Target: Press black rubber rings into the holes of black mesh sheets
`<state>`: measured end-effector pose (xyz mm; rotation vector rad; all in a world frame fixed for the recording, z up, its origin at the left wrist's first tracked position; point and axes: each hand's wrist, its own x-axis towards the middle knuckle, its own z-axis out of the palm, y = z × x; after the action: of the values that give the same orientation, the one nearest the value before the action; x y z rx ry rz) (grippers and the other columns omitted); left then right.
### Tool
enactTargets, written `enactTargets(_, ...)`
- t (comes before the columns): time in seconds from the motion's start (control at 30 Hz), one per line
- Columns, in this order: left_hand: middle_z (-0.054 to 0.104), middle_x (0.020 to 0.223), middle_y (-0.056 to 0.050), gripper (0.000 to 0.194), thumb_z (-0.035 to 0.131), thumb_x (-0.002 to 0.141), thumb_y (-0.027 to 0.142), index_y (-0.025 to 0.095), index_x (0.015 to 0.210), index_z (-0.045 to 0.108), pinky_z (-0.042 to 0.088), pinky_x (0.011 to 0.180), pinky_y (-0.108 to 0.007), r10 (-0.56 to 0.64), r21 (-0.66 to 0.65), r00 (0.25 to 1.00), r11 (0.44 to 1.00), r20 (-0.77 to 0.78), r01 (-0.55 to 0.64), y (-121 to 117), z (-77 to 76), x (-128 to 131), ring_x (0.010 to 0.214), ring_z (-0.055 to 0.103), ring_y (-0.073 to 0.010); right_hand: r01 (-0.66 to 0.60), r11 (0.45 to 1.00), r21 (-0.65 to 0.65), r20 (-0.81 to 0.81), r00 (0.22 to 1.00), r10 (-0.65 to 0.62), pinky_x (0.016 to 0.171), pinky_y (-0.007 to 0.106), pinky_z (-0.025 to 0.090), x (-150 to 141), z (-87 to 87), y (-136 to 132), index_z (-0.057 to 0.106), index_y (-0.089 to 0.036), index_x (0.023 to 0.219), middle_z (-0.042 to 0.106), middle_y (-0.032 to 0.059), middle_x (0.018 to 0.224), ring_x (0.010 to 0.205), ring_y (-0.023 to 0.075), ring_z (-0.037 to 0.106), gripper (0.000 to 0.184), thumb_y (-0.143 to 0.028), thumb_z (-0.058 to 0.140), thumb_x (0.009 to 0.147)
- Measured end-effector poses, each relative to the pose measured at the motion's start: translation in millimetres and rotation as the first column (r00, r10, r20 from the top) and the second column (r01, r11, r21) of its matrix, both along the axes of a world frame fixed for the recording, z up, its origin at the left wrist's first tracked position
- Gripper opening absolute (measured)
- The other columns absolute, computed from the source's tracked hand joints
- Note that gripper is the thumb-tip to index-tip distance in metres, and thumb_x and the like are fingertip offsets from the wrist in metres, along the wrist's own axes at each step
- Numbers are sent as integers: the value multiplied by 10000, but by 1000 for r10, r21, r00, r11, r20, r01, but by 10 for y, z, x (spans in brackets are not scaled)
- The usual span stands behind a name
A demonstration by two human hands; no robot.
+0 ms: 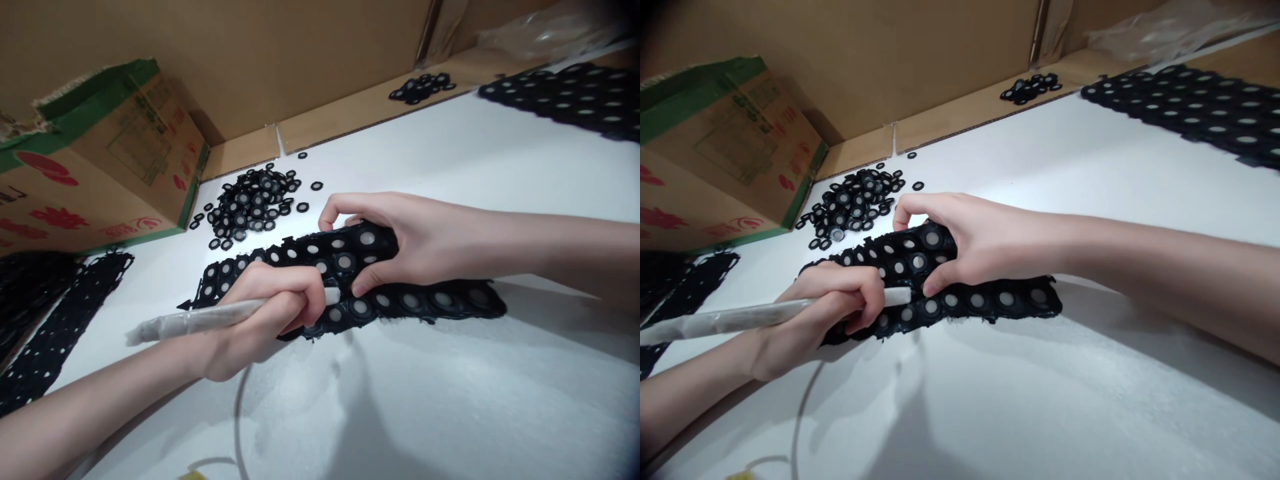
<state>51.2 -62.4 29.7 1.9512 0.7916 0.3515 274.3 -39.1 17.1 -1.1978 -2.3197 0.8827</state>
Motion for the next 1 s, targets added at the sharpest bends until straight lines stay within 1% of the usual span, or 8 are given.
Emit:
enactTargets(0.27,374,499,37,256,330,816,64,156,601,436,261,442,-199,-31,2,999,1000,10,31,23,-15,-20,447,320,-64,16,1000,10,41,999,-17,658,281,375,0,-13,10,509,-272,1034,584,-34,858,773,179,548,501,-450,721,617)
enactTargets(0.37,359,493,38,254,327,815,69,157,600,430,262,443,-195,-34,9,999,999,8,34,22,-14,-17,444,312,-64,20,1000,5,48,999,-20,664,286,380,-9,-5,9,508,-271,1030,584,-34,853,778,182,550,492,-438,722,620)
enactTargets(0.53,356,497,35,244,321,808,72,160,605,424,259,445,-203,-36,23,999,999,-22,36,22,-10,-24,449,306,-70,32,999,-1,47,998,-32,662,287,380,-19,9,5,513,-272,1025,579,-37,844,780,182,550,492,-431,725,611)
enactTargets(0.67,367,505,35,245,326,821,110,163,605,428,267,454,-207,-35,34,998,999,-45,36,26,-1,-33,458,310,-75,37,999,-8,54,998,-36,669,291,375,-18,13,5,511,-271,1026,573,-37,838,779,183,542,489,-426,725,614)
enactTargets(0.83,392,507,37,253,326,824,104,161,607,444,274,460,-201,8,-1,998,1000,-60,-8,-1,25,-6,464,339,-75,31,1000,-2,53,998,-31,676,291,358,-25,22,7,514,-259,1032,573,-30,851,783,181,527,489,-417,718,616)
enactTargets(1.0,482,544,29,256,360,840,115,150,636,511,299,480,-182,96,-22,995,995,-42,-97,-42,40,20,507,405,-75,30,1000,-4,33,999,-30,645,280,339,-38,29,10,506,-253,1032,571,-28,842,753,173,517,501,-402,722,605)
